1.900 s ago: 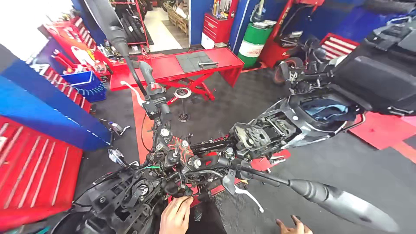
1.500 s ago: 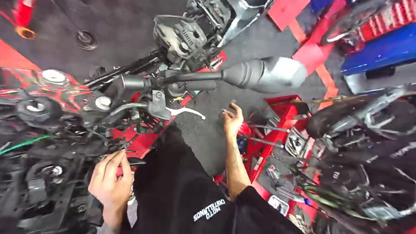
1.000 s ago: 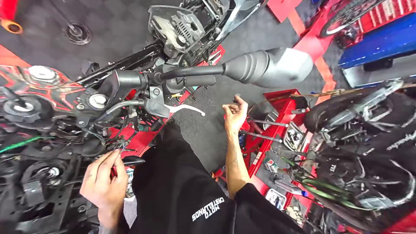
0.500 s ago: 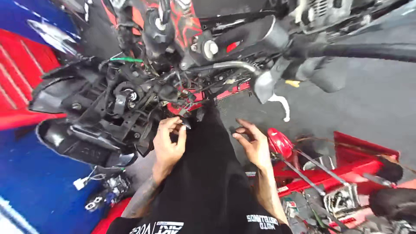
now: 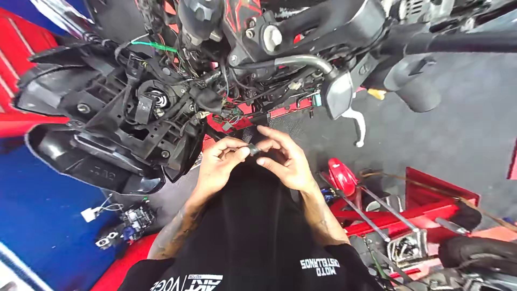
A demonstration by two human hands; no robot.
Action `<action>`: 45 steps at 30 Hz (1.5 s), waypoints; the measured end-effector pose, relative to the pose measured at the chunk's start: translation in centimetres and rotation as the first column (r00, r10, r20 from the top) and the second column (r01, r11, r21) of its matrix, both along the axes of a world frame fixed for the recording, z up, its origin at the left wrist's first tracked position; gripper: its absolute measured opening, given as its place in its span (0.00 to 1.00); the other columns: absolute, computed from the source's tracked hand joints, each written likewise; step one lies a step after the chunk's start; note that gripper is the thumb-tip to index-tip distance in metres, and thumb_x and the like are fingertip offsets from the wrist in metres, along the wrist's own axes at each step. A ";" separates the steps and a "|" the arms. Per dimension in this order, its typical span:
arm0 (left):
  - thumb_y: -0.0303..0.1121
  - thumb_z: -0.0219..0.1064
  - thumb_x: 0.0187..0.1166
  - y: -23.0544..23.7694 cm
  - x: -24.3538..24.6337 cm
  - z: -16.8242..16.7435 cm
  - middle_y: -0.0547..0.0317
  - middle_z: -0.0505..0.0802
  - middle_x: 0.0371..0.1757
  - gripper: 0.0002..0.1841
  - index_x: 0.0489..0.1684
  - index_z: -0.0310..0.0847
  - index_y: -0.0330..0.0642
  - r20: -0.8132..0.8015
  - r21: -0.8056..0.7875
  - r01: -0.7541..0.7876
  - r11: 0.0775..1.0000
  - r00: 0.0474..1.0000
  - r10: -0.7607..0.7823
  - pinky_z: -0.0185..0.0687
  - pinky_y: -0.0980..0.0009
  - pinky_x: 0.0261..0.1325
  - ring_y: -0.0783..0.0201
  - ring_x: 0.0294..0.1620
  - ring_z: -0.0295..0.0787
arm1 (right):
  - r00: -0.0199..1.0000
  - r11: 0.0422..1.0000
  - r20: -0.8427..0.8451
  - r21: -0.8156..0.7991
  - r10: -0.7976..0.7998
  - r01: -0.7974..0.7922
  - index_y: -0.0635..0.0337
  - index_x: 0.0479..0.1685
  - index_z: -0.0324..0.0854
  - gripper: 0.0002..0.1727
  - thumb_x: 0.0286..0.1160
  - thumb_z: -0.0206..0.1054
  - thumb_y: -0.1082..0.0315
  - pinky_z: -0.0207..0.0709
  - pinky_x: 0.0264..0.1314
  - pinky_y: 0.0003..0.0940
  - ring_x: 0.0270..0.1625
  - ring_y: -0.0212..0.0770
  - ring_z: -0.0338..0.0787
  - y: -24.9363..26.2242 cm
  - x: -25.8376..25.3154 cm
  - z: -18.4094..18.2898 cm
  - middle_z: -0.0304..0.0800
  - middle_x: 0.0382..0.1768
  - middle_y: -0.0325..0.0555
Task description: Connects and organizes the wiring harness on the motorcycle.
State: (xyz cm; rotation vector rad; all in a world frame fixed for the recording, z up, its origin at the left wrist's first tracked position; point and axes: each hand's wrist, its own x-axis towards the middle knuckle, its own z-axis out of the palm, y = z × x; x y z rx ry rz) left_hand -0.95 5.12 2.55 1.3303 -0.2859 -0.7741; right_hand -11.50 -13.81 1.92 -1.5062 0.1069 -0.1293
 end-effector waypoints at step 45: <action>0.40 0.72 0.81 -2.2 5.0 1.2 0.65 0.96 0.48 0.11 0.54 0.91 0.48 0.463 0.721 -0.120 0.682 0.816 -0.346 0.91 0.73 0.49 0.75 0.44 0.93 | 0.828 0.556 -0.455 0.616 -0.327 0.558 0.53 0.74 0.65 0.36 0.65 0.75 0.83 0.93 0.50 0.46 0.47 0.47 0.92 4.6 5.6 -4.1 0.82 0.55 0.52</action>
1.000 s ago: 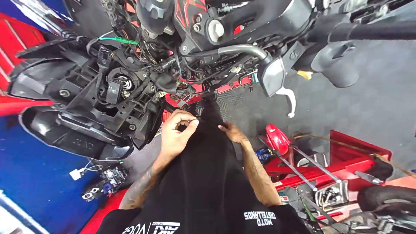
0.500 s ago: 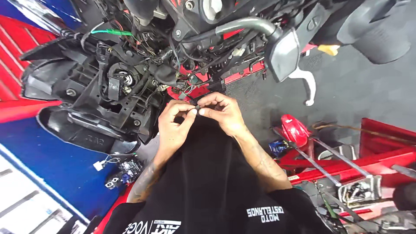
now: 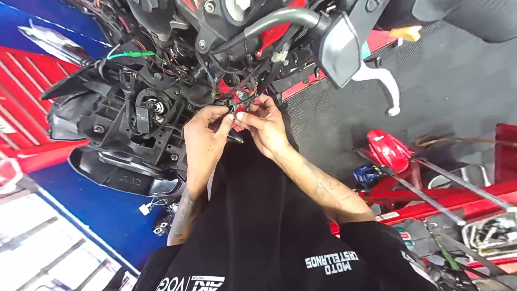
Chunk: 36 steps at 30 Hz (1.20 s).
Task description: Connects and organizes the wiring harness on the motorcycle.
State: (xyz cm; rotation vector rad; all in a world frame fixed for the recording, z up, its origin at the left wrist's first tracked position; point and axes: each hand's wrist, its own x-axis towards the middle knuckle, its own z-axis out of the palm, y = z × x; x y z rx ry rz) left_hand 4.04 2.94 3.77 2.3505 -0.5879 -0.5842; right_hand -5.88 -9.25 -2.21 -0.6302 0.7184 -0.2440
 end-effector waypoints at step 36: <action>0.37 0.72 0.74 -0.4 -1.7 -1.1 0.68 0.92 0.31 0.06 0.41 0.86 0.48 -0.114 -0.030 -0.135 0.990 0.985 0.130 0.86 0.75 0.30 0.75 0.27 0.88 | 0.995 0.957 -0.095 -0.286 0.014 -0.041 0.54 0.83 0.63 0.52 0.49 0.81 0.88 0.94 0.37 0.35 0.35 0.41 0.92 -0.2 -0.1 0.6 0.78 0.59 0.53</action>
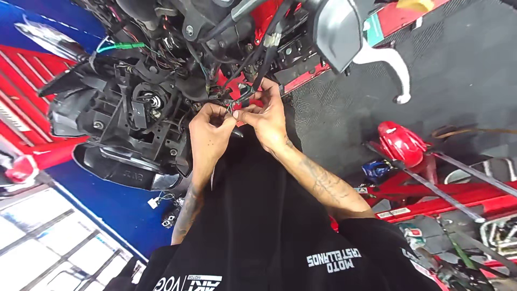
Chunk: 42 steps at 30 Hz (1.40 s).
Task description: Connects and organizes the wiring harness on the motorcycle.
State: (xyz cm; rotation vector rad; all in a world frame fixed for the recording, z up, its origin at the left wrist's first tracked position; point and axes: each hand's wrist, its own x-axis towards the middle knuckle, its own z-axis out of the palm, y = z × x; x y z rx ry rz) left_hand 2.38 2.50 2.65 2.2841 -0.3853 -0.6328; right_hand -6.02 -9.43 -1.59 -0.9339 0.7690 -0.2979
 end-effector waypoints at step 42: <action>0.25 0.70 0.80 2.7 0.1 1.4 0.54 0.95 0.49 0.13 0.61 0.85 0.38 -0.334 -0.345 -0.182 0.921 0.941 0.061 0.95 0.66 0.43 0.61 0.40 0.95 | 0.910 0.892 0.016 -0.209 0.413 -0.401 0.52 0.91 0.53 0.42 0.77 0.69 0.76 0.88 0.38 0.33 0.38 0.39 0.91 -3.5 -4.5 -1.3 0.90 0.53 0.47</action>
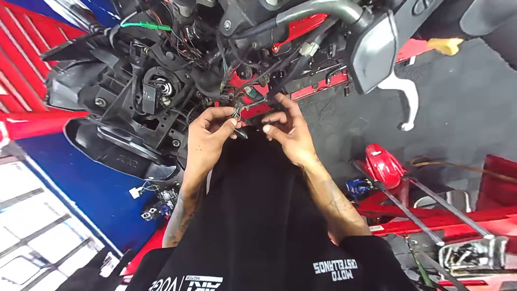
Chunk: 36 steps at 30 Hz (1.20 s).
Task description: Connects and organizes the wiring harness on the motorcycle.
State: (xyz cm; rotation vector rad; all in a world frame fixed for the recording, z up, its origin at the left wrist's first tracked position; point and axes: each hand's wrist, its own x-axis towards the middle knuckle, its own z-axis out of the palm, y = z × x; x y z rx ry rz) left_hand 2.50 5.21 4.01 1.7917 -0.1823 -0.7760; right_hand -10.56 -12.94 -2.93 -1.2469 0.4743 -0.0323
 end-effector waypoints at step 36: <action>0.27 0.73 0.79 0.5 -2.0 -1.0 0.58 0.95 0.49 0.15 0.62 0.86 0.39 0.120 -0.007 -0.048 0.999 0.992 0.049 0.93 0.72 0.42 0.66 0.38 0.94 | 0.997 0.998 0.033 0.002 0.068 -0.068 0.60 0.84 0.60 0.43 0.65 0.77 0.79 0.89 0.37 0.28 0.34 0.37 0.92 1.1 4.7 2.7 0.90 0.39 0.47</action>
